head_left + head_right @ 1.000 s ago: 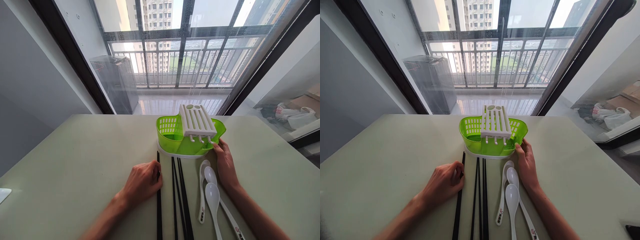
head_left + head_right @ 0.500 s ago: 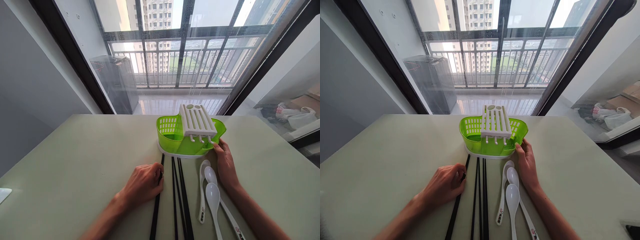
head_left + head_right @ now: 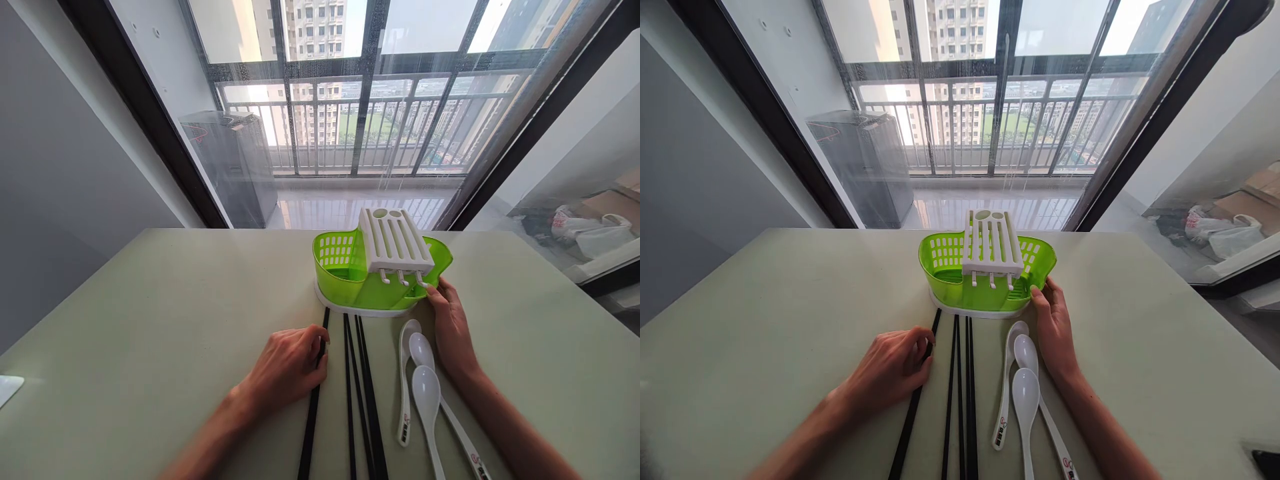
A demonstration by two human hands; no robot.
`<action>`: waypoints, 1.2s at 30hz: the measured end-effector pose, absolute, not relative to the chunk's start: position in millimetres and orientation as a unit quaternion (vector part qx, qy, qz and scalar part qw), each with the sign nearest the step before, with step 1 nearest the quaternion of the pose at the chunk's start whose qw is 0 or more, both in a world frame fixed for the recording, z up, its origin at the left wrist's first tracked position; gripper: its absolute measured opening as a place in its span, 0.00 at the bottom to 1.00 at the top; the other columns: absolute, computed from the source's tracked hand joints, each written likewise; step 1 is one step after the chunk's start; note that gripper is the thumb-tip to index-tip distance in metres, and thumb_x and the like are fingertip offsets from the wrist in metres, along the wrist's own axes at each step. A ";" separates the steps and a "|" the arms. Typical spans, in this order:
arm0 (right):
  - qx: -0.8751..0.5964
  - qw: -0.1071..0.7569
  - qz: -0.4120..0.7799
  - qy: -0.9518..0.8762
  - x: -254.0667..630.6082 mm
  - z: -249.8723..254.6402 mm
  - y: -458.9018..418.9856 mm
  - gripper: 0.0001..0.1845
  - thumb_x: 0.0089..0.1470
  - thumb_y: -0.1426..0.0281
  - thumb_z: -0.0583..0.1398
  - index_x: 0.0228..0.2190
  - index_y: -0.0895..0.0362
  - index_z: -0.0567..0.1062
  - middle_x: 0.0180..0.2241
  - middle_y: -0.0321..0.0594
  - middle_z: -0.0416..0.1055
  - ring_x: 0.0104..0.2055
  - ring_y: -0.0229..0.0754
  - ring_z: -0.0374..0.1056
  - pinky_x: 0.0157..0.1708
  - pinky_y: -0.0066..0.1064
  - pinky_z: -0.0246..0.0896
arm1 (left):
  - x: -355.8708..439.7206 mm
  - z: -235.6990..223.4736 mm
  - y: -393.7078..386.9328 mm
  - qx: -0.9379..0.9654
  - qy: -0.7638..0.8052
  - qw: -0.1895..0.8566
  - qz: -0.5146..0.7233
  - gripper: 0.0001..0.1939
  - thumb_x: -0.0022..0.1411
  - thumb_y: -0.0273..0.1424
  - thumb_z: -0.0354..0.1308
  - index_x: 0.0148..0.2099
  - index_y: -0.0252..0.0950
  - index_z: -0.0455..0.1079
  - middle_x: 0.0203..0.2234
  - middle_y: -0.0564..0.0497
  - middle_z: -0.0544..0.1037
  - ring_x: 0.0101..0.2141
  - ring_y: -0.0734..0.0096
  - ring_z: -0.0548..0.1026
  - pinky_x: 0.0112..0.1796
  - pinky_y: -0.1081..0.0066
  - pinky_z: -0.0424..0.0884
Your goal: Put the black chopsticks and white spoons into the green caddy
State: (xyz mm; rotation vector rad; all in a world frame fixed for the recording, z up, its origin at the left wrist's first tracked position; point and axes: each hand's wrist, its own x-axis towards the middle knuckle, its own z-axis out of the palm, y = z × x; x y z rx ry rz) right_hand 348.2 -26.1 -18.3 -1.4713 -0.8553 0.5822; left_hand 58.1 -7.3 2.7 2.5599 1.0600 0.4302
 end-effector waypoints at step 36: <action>-0.653 0.604 0.247 -0.383 347.6 -11.5 -27.1 0.32 0.60 0.50 0.56 0.58 0.57 0.71 0.58 0.47 0.72 0.62 0.54 0.63 0.61 0.45 0.57 | 44.9 21.4 -1.0 0.903 0.402 0.109 0.109 0.09 0.65 0.39 0.59 0.38 0.40 0.66 0.33 0.54 0.76 0.28 0.70 0.74 0.29 0.71 0.65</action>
